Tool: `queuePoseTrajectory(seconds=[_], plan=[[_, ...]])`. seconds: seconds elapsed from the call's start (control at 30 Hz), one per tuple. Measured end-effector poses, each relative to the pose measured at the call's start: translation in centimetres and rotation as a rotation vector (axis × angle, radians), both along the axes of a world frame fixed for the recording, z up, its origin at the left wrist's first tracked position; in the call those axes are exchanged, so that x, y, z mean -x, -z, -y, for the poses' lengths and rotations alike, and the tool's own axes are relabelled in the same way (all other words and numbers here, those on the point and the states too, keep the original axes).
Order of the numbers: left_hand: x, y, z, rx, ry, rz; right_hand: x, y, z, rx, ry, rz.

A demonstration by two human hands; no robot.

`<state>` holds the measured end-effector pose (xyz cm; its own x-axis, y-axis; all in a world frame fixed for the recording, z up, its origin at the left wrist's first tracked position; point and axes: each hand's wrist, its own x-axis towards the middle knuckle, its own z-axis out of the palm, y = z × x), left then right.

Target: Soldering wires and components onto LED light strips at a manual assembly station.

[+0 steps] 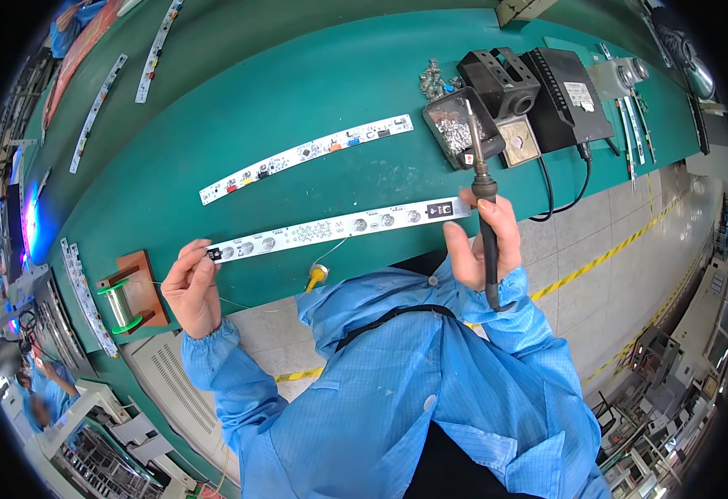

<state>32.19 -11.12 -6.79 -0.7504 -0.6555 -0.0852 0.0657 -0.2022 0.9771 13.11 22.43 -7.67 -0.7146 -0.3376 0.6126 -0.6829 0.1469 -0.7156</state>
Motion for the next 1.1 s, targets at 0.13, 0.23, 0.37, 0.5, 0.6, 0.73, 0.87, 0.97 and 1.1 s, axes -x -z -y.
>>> queuePoseTrajectory(seconds=[0.13, 0.23, 0.37, 0.5, 0.6, 0.73, 0.87, 0.97, 1.1], plan=[[-0.3, -0.4, 0.7, 0.052, 0.032, -0.037, 0.1, 0.5, -0.3, 0.075, -0.114, 0.199], [-0.6, -0.6, 0.6, 0.128, 0.087, -0.047, 0.0, 1.0, -0.2, 0.135, -0.151, 0.278], [-0.4, -1.3, -0.2, 0.106, -0.01, -0.054, 0.0, 1.0, -0.5, 0.095, -0.164, 0.181], [-0.1, -1.6, -1.1, 0.135, 0.011, -0.079, -0.1, 2.6, -1.1, 0.165, -0.093, 0.218], [-0.8, -3.0, -1.8, 0.156, 0.022, -0.091, 0.2, 3.2, -1.3, 0.171, -0.057, 0.281], [-1.1, -3.8, -2.2, 0.167, 0.057, -0.142, 0.2, 3.6, -1.3, 0.134, -0.05, 0.351], [-1.3, -4.2, -2.0, 0.158, 0.073, -0.181, 0.0, 3.7, -1.3, 0.124, -0.027, 0.338], [-1.3, -4.6, -2.0, 0.133, 0.051, -0.173, 0.1, 3.7, -1.2, 0.116, -0.023, 0.319], [-1.5, -4.3, -1.9, 0.193, 0.049, -0.121, 0.0, 3.6, -1.0, 0.139, 0.001, 0.344]])
